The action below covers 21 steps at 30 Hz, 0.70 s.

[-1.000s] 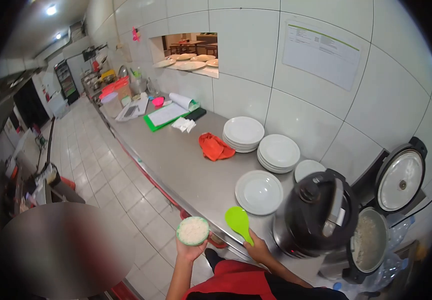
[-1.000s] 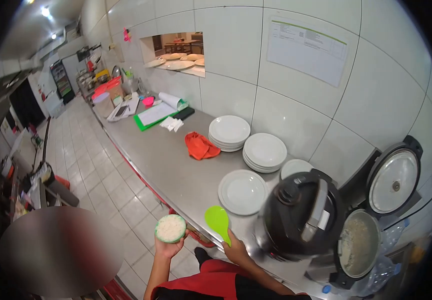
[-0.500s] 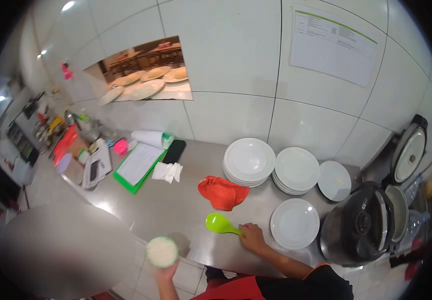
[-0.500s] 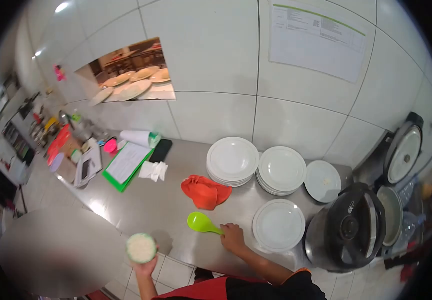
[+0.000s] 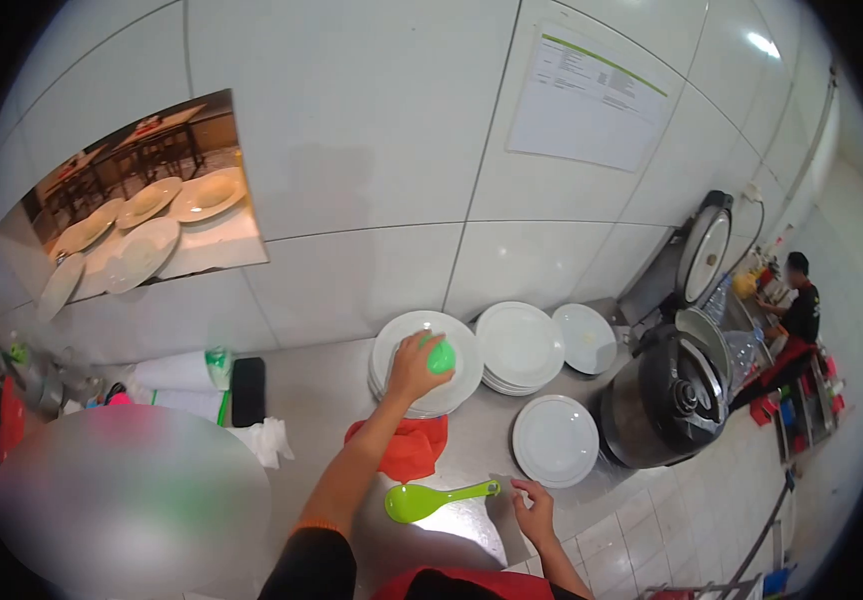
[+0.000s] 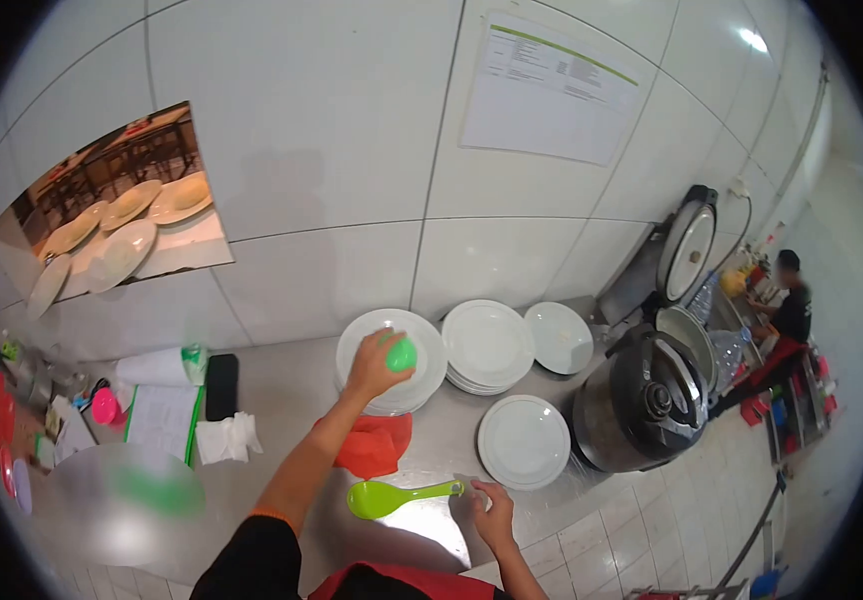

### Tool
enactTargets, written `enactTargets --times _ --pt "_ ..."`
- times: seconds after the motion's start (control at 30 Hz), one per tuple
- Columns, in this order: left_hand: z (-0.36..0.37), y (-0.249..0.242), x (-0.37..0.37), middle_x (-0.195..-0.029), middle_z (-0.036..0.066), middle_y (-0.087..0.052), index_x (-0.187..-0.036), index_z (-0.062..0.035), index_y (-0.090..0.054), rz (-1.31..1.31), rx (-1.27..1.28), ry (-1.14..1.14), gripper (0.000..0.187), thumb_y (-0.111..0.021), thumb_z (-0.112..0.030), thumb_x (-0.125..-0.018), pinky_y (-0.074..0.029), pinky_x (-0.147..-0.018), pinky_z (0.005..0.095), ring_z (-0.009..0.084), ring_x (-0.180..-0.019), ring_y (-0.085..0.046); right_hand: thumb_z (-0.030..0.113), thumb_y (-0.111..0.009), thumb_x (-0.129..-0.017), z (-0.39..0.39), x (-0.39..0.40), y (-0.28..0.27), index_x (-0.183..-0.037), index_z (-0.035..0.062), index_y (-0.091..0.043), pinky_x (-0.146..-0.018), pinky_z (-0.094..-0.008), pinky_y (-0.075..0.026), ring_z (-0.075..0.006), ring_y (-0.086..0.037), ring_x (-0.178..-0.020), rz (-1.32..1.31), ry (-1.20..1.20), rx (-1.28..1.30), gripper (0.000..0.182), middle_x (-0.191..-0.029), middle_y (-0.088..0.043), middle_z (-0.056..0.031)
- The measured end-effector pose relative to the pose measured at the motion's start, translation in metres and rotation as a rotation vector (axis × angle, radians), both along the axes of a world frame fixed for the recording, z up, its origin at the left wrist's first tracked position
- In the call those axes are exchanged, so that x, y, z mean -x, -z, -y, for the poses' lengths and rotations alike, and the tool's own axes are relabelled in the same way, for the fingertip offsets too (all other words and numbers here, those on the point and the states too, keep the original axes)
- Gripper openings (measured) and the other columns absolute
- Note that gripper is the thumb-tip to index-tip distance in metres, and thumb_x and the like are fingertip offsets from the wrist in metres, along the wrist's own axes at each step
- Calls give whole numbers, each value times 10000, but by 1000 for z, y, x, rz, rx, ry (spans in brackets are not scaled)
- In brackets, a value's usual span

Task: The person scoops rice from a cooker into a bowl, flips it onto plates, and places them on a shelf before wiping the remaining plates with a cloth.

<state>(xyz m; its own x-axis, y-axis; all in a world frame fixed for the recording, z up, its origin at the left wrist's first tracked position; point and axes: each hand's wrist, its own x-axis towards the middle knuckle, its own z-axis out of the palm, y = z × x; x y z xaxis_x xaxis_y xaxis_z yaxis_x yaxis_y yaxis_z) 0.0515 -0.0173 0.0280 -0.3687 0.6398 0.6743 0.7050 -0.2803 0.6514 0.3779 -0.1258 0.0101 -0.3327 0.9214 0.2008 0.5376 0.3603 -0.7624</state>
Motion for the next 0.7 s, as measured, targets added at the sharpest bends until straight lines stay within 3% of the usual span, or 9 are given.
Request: enactTargets --times 0.03,0.1,0.17,0.23,0.3,0.37,0.5,0.63,0.7 --pt "-9 9 1 -1076 137 -531 -1107 -69 -522 -296 122 74 495 -697 -145 -651 -404 -892 341 273 -1015 -514 37 -582 -744 3 -3 -3 -961 35 -633 -750 -328 -463 -266 -594 -863 -19 39 79 223 -905 -620 -139" --pt "-8 3 8 -1126 138 -504 -1152 -37 -499 21 -33 -2 532 -682 -160 -668 -382 -906 369 308 -1029 -485 37 -577 -746 -6 -10 -1 -958 33 -630 -741 -340 -464 -272 -595 -873 -43 84 150 219 -900 -620 -141" --pt "16 -1 36 -1173 131 -483 -1188 -22 -469 473 -269 -86 521 -639 -181 -721 -362 -928 362 265 -1067 -472 84 -579 -813 -10 -21 16 -990 22 -627 -727 -294 -489 -162 -594 -876 -53 172 203 194 -906 -634 -79" --pt "62 1 69 -1196 127 -456 -1236 -10 -410 624 -454 -170 500 -576 -155 -788 -362 -920 368 236 -1065 -466 93 -581 -820 -22 -7 11 -997 16 -625 -722 -279 -488 -152 -594 -867 -107 206 303 198 -918 -633 -78" --pt "116 28 93 -1196 134 -455 -1232 -3 -417 585 -236 -465 498 -585 -167 -793 -347 -933 372 257 -1084 -451 120 -595 -830 -43 5 17 -1021 6 -617 -708 -257 -484 -141 -597 -830 -177 134 378 223 -925 -636 -78" --pt "167 55 92 -1202 157 -447 -1229 3 -422 284 74 -661 552 -633 -199 -760 -330 -950 386 298 -1113 -427 126 -599 -830 -74 32 25 -1033 5 -614 -689 -249 -478 -146 -594 -803 -146 -43 298 236 -906 -635 -83" --pt "239 76 34 -1190 193 -429 -1220 -24 -445 42 541 -697 631 -704 -236 -685 -323 -955 421 368 -1116 -406 218 -673 -769 -140 122 31 -1062 -17 -566 -658 -273 -469 -187 -585 -773 -206 42 6 391 -881 -590 -135" --pt "257 52 3 -1227 203 -395 -1219 -38 -456 56 598 -618 567 -670 -222 -727 -300 -976 423 379 -1152 -371 272 -730 -693 -170 174 20 -1099 -70 -479 -754 -367 -460 -307 -573 -858 69 197 -2 588 -939 -572 -198" --pt "265 48 6 -1051 164 -506 -1157 -29 -493 7 414 -607 399 -593 -186 -804 -423 -825 365 280 -961 -518 254 -755 -642 -173 179 18 -1112 -73 -435 -831 -412 -432 -370 -529 -985 201 273 64 656 -1046 -542 -238"
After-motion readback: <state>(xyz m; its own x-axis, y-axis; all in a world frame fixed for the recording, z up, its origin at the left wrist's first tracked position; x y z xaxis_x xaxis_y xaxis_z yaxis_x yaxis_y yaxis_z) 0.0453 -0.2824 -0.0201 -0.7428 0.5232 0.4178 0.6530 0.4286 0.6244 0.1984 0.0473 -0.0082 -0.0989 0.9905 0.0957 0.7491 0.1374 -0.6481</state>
